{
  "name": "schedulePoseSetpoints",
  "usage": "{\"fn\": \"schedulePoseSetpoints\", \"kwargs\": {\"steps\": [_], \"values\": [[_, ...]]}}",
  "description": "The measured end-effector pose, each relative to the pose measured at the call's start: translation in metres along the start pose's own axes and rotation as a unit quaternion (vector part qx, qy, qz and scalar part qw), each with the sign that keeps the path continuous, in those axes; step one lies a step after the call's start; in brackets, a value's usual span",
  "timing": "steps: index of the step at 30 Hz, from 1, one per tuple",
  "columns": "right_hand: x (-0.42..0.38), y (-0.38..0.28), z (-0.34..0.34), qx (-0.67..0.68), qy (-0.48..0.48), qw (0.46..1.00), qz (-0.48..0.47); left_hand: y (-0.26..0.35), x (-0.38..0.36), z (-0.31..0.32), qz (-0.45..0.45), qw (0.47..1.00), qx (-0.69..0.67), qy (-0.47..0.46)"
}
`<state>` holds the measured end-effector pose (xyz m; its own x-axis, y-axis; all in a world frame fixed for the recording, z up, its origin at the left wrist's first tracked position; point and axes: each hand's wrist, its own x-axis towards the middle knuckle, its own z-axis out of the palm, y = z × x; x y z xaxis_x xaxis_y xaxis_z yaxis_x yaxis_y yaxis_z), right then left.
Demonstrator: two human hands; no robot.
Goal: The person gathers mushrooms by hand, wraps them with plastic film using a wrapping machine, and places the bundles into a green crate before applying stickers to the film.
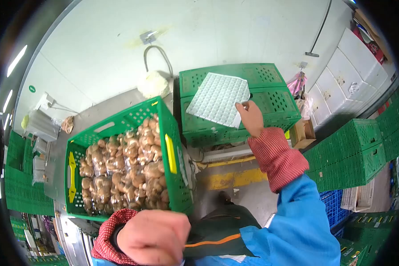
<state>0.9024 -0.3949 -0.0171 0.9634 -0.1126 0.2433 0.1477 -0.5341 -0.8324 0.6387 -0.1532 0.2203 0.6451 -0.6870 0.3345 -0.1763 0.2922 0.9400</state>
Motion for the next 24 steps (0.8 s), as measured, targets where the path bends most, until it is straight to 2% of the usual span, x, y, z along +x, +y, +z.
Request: {"fn": "schedulePoseSetpoints", "kwargs": {"steps": [1, 3, 5, 7, 9, 10, 11, 14, 17, 19, 21, 23, 24], "values": [[0.018, 0.02, 0.007, -0.048, -0.02, 0.997, 0.065, -0.008, 0.005, -0.004, -0.019, 0.998, 0.049, 0.039], [0.046, 0.045, 0.015, -0.139, -0.061, 0.969, 0.195, -0.025, 0.009, -0.01, -0.053, 0.998, -0.003, 0.047], [0.06, 0.055, 0.028, -0.152, -0.086, 0.955, 0.24, -0.033, 0.015, -0.012, -0.087, 0.993, -0.072, 0.036], [0.067, 0.075, 0.045, -0.131, -0.103, 0.954, 0.249, -0.047, 0.029, -0.018, 0.034, 0.999, -0.035, 0.014], [0.071, 0.099, 0.052, -0.07, -0.1, 0.967, 0.224, -0.044, 0.038, -0.009, 0.052, 0.997, -0.03, 0.05], [0.065, 0.094, 0.05, -0.083, -0.067, 0.979, 0.176, -0.041, 0.041, -0.01, 0.049, 0.997, -0.012, 0.057], [0.059, 0.081, 0.038, -0.082, -0.079, 0.986, 0.118, -0.038, 0.044, -0.011, 0.046, 0.997, 0.007, 0.064], [0.039, 0.022, -0.032, -0.106, -0.116, 0.984, -0.077, -0.046, 0.029, -0.016, -0.096, 0.96, 0.176, 0.196], [0.0, -0.063, -0.113, -0.154, -0.214, 0.929, -0.26, -0.067, 0.027, -0.024, -0.06, 0.923, 0.206, 0.321], [-0.035, -0.11, -0.155, -0.204, -0.276, 0.891, -0.299, -0.073, 0.036, -0.03, 0.028, 0.878, 0.353, 0.323], [-0.069, -0.144, -0.183, -0.234, -0.328, 0.859, -0.316, -0.071, 0.042, -0.028, 0.005, 0.826, 0.464, 0.32], [-0.099, -0.165, -0.202, -0.245, -0.369, 0.84, -0.314, -0.082, 0.038, -0.022, -0.04, 0.834, 0.443, 0.326], [-0.111, -0.168, -0.209, -0.24, -0.358, 0.839, -0.332, -0.09, 0.034, -0.014, -0.057, 0.883, 0.33, 0.33]]}}
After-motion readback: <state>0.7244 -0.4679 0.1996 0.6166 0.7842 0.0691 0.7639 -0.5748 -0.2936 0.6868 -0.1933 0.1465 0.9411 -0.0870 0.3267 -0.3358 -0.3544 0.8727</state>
